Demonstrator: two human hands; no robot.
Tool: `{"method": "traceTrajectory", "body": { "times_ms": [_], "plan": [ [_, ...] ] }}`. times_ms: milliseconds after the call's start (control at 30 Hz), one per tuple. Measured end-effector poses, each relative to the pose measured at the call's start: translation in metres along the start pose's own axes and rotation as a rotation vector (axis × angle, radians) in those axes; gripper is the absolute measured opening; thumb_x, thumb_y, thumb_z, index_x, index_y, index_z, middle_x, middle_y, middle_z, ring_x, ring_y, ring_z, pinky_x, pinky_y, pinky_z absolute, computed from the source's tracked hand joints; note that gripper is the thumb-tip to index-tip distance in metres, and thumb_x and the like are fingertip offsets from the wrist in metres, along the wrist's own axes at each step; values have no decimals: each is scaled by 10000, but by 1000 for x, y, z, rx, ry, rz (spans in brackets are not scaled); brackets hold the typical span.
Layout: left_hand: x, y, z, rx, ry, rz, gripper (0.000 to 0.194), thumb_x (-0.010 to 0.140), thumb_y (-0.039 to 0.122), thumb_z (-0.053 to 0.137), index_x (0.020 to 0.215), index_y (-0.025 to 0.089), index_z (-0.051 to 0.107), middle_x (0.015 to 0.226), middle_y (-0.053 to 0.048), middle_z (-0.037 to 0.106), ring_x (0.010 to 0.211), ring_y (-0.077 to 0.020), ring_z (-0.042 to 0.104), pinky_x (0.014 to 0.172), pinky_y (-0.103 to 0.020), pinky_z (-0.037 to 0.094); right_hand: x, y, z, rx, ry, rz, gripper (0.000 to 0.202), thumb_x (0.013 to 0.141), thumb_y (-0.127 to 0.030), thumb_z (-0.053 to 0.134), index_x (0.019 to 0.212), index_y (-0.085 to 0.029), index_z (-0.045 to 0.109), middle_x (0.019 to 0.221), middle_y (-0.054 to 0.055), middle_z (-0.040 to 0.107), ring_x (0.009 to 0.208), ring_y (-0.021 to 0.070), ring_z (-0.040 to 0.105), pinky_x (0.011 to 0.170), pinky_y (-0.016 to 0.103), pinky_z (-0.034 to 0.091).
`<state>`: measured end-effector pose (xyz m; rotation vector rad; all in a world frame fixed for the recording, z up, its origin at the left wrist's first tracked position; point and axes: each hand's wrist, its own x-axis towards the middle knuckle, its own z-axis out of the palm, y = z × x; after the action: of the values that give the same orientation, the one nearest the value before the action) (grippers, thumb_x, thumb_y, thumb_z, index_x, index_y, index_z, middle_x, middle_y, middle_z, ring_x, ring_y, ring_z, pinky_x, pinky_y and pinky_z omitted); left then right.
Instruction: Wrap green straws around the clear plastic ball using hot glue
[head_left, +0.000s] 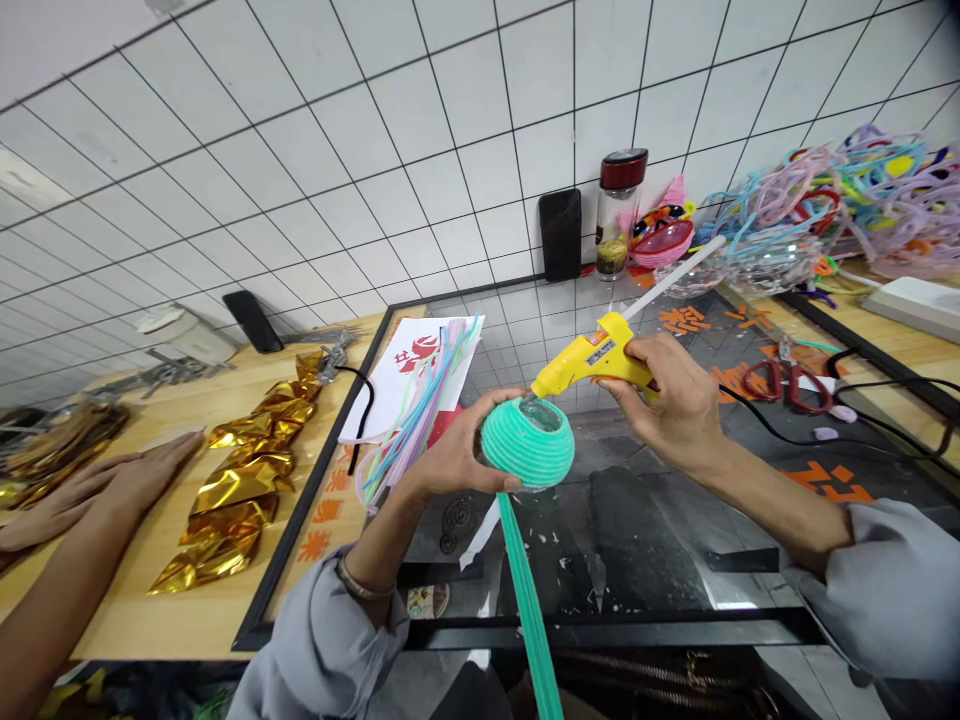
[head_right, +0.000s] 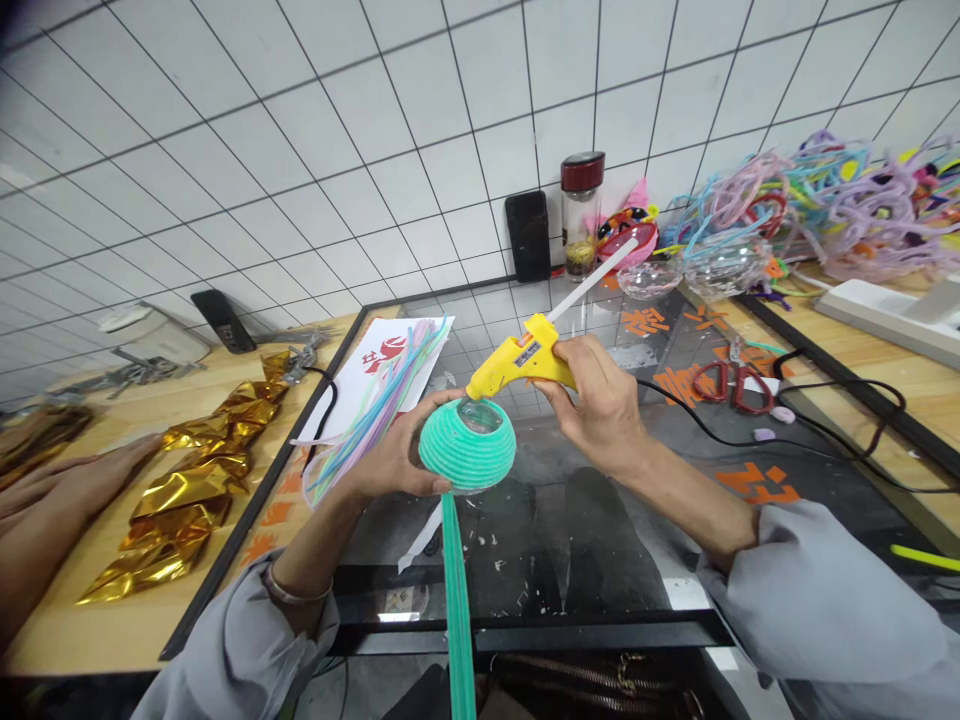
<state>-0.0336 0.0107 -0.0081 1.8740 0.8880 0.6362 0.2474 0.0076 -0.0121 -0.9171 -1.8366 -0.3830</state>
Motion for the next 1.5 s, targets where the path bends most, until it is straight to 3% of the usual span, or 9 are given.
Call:
{"method": "traceTrajectory", "body": {
  "times_ms": [1500],
  "plan": [
    [-2,-1,1,-18,-11,-31,1063,514,481,896,1414,162,428,1439,-167,536,1329,-395,515,1156,-521,399,-1,-1,-1,-9,-18,4,171,951,-261,624,1069,-223,507,866,58,628,783,213,617,610,330,463]
  ]
}}
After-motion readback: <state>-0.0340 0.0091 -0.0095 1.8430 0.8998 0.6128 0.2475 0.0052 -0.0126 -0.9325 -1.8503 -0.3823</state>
